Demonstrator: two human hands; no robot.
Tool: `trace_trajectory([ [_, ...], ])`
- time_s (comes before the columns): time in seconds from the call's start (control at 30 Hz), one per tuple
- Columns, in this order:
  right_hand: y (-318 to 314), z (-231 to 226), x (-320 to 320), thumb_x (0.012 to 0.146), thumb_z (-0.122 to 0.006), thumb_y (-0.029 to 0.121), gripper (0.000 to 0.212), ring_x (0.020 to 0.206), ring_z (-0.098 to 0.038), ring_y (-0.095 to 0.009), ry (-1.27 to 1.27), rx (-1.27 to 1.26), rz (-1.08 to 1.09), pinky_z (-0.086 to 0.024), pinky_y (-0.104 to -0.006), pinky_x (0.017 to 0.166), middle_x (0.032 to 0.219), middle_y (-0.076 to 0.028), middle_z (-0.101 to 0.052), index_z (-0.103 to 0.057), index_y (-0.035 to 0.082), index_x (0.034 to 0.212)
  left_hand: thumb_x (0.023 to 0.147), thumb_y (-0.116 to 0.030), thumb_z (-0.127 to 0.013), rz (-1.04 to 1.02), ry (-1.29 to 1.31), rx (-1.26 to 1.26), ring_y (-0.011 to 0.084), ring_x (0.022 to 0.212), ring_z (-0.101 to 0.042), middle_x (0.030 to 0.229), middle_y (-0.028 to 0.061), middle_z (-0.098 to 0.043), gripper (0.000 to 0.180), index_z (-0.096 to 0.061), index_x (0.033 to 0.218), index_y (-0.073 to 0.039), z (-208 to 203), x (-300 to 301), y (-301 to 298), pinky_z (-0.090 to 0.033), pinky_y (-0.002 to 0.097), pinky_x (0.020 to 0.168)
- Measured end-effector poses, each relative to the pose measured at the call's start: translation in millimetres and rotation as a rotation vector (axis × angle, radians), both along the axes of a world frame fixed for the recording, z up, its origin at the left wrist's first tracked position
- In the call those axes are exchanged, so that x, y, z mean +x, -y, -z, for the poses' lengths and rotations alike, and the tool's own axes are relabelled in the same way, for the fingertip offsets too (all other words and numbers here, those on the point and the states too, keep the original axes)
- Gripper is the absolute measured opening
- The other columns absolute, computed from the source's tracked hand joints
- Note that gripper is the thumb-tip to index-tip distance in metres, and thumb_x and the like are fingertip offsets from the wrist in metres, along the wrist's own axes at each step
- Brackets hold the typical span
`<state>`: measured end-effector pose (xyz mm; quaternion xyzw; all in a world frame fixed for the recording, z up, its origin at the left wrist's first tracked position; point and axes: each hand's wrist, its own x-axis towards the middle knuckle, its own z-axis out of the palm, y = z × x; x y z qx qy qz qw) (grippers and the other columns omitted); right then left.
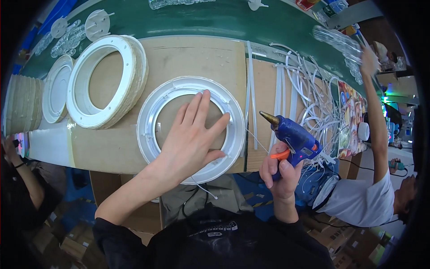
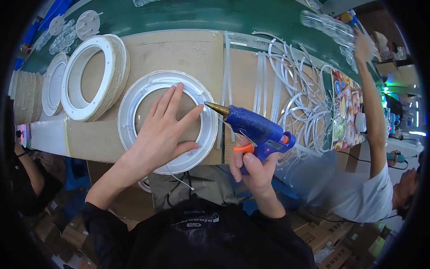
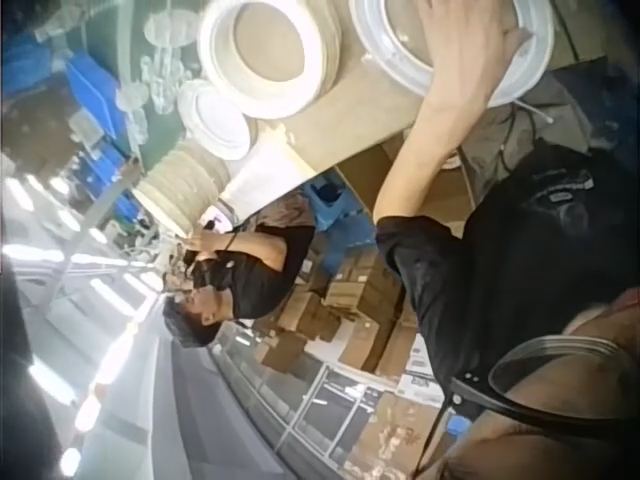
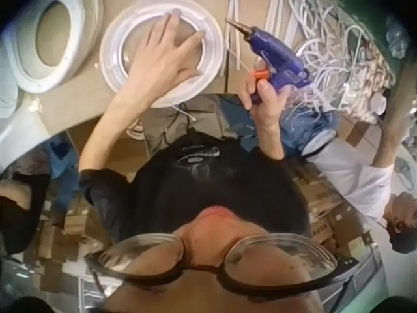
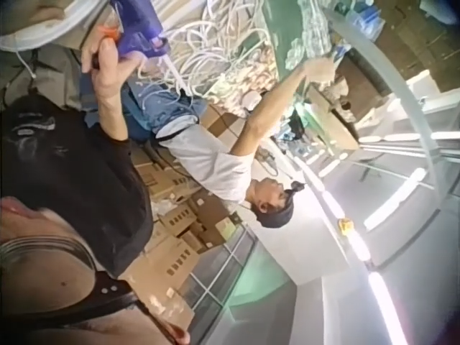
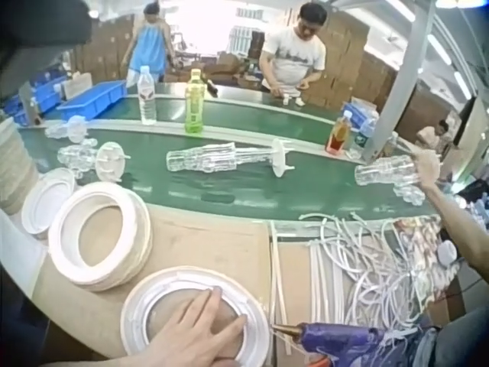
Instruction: Assembling components of circular LED ceiling lights using a hot glue gun.
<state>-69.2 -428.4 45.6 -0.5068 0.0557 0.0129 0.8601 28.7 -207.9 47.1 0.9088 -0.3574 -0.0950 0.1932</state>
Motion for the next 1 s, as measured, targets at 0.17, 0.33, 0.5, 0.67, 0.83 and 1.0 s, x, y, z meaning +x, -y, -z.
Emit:
trace_trajectory([
  [0.17,-0.6,0.2,3.0,0.092,-0.058,0.02,0.034,0.039,-0.046,-0.012,-0.024,0.007,0.016,-0.036,-0.0238,0.038,0.069,-0.004,-0.049,-0.046,0.002,0.12,0.074,-0.034,-0.081,0.006,-0.009,0.009,0.0475,0.138,-0.032,0.152,0.0332,-0.025,0.076,-0.05,0.141,-0.017,-0.9,1.0,0.0,-0.031,0.0517,0.111],
  [0.33,1.0,0.1,3.5,0.093,-0.057,0.019,0.033,0.039,-0.046,-0.012,-0.024,0.006,0.015,-0.036,-0.0236,0.038,0.068,-0.004,-0.049,-0.045,0.002,0.118,0.073,-0.032,-0.081,0.015,-0.024,0.039,0.0474,0.138,-0.033,0.153,0.0333,-0.024,0.078,-0.049,0.143,-0.019,-5.9,2.5,1.1,-0.03,0.0513,0.112],
  [0.5,2.3,-1.2,1.5,0.093,-0.057,0.019,0.032,0.039,-0.044,-0.011,-0.041,-0.014,0.02,-0.034,-0.0236,0.038,0.071,-0.004,-0.05,-0.046,0.001,0.117,0.071,-0.029,-0.081,0.027,-0.023,0.073,0.0477,0.138,-0.033,0.152,0.0343,-0.025,0.082,-0.047,0.145,-0.018,-9.4,3.0,-0.8,-0.029,0.0509,0.113],
  [0.67,-0.6,-1.8,-2.9,0.092,-0.057,0.021,0.035,0.039,-0.042,-0.01,-0.058,-0.038,0.057,-0.033,-0.0235,0.039,0.074,-0.004,-0.05,-0.046,0.001,0.118,0.069,-0.027,-0.079,-0.007,-0.007,0.077,0.0471,0.139,-0.033,0.151,0.0352,-0.026,0.082,-0.047,0.144,-0.013,-4.4,-3.6,6.8,-0.03,0.0506,0.113],
  [0.83,-1.4,3.5,-5.8,0.092,-0.056,0.022,0.036,0.039,-0.041,-0.009,-0.034,-0.05,0.029,-0.033,-0.0235,0.039,0.08,-0.005,-0.05,-0.046,0.001,0.119,0.073,-0.023,-0.077,-0.037,0.053,0.076,0.0463,0.139,-0.033,0.149,0.0334,-0.031,0.072,-0.051,0.14,-0.012,0.2,-8.4,7.5,-0.03,0.0506,0.112],
  [1.0,-5.3,3.5,-6.7,0.092,-0.056,0.021,0.036,0.042,-0.041,-0.008,-0.039,-0.095,0.05,-0.032,-0.0234,0.04,0.087,-0.006,-0.052,-0.046,0.0,0.12,0.08,-0.013,-0.069,-0.034,0.208,-0.001,0.0438,0.137,-0.036,0.14,0.0269,-0.047,0.05,-0.058,0.129,-0.007,6.9,-4.5,2.4,-0.032,0.0535,0.11],
])
